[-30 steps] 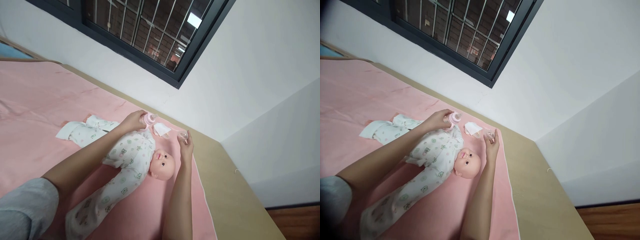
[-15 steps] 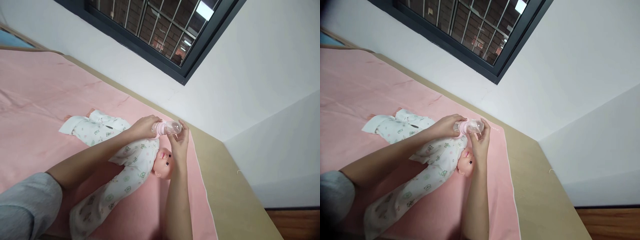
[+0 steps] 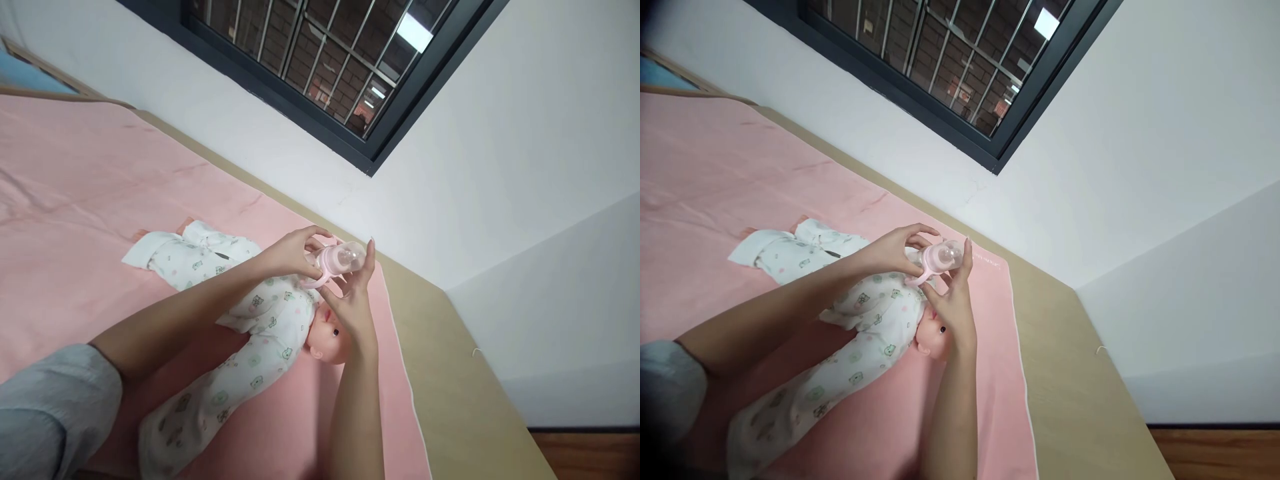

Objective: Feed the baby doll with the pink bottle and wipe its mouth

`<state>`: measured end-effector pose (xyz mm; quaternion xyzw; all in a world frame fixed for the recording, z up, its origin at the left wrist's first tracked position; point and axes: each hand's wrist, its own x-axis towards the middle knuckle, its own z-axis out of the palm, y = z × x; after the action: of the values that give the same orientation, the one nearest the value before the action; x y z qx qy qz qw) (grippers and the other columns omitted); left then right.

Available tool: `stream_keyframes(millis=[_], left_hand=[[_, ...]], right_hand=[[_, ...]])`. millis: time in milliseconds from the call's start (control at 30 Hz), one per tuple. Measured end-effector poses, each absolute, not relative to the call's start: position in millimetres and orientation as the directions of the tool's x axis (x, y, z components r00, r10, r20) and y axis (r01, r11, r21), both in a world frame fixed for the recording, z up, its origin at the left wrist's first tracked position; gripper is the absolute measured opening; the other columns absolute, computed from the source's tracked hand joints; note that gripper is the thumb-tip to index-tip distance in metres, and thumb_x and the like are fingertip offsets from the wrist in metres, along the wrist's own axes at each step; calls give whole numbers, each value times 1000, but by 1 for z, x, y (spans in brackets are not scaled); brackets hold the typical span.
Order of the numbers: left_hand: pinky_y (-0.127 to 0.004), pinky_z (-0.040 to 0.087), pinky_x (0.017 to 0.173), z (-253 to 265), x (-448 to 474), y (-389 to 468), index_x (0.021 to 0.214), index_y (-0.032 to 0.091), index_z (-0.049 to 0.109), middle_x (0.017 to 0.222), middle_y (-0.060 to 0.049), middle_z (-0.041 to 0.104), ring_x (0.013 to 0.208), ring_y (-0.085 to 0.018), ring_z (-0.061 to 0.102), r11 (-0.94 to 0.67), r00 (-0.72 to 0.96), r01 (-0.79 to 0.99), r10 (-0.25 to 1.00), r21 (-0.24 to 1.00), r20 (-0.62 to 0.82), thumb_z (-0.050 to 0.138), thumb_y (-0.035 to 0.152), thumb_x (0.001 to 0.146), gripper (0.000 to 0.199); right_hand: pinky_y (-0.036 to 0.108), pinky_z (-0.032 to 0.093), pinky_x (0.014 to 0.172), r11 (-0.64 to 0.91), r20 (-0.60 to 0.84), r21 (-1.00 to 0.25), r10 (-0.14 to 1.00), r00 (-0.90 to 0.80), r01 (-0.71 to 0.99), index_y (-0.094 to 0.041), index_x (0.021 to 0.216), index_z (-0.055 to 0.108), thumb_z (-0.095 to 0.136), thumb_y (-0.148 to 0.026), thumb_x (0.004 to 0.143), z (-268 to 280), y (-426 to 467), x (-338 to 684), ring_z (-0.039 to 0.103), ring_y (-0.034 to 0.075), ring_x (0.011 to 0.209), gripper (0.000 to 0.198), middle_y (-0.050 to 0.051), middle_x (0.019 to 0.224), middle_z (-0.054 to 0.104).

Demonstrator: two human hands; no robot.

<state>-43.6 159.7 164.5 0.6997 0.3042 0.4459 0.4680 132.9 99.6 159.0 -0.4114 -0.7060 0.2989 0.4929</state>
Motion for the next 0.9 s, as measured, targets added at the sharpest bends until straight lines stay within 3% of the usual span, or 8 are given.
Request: stream_keyframes(millis=[100,333,467,600,733,833,900], left_hand=[[-37,50,95,161,-37,156,123,19,56,116,-6,69,116,-27,61,-351,416,-92,836,932,356,69,15,56,69],[-37,51,94,160,-29,144,138,20,44,132,-10,62,125,-28,56,-216,502,-197,816,956,287,71,20,63,80],[-40,39,110,162,-35,142,145,23,37,138,-11,57,132,-26,50,-381,448,-74,813,922,372,78,31,66,89],[-37,43,105,167,-38,127,137,29,48,136,-6,59,129,-25,52,-482,566,86,744,872,355,71,36,76,66],[-33,48,93,160,-22,94,127,31,59,126,-2,66,115,-24,61,-584,851,30,440,811,286,64,34,84,44],[-36,46,91,134,2,71,125,23,62,116,-8,71,104,-26,65,-765,942,-213,5,608,336,58,34,88,39],[-39,48,80,112,15,60,124,21,63,105,-10,73,89,-28,68,-843,955,-273,-181,463,234,56,34,88,39]], right_hand=[[48,47,107,520,513,-805,852,-107,286,-40,153,-2,82,-35,69,153,105,129,49,24,134,119,11,155,31],[38,53,97,591,628,-721,778,-18,362,-35,143,29,84,-34,61,161,101,129,51,24,129,99,9,150,33],[35,54,92,592,664,-715,742,93,371,-36,141,28,83,-35,60,170,101,149,54,23,124,98,8,149,33],[32,55,86,482,643,-749,696,320,455,-33,142,27,82,-36,58,160,114,196,59,21,114,101,11,153,27],[33,52,84,119,493,-809,671,554,576,-27,142,33,79,-34,56,124,127,247,64,21,96,98,11,139,50],[37,49,90,-155,396,-765,651,647,624,-30,142,36,70,-31,60,96,129,269,65,24,96,89,7,130,60],[37,48,91,-222,364,-749,650,667,625,-31,142,37,65,-27,61,84,129,276,65,26,103,86,6,127,62]])
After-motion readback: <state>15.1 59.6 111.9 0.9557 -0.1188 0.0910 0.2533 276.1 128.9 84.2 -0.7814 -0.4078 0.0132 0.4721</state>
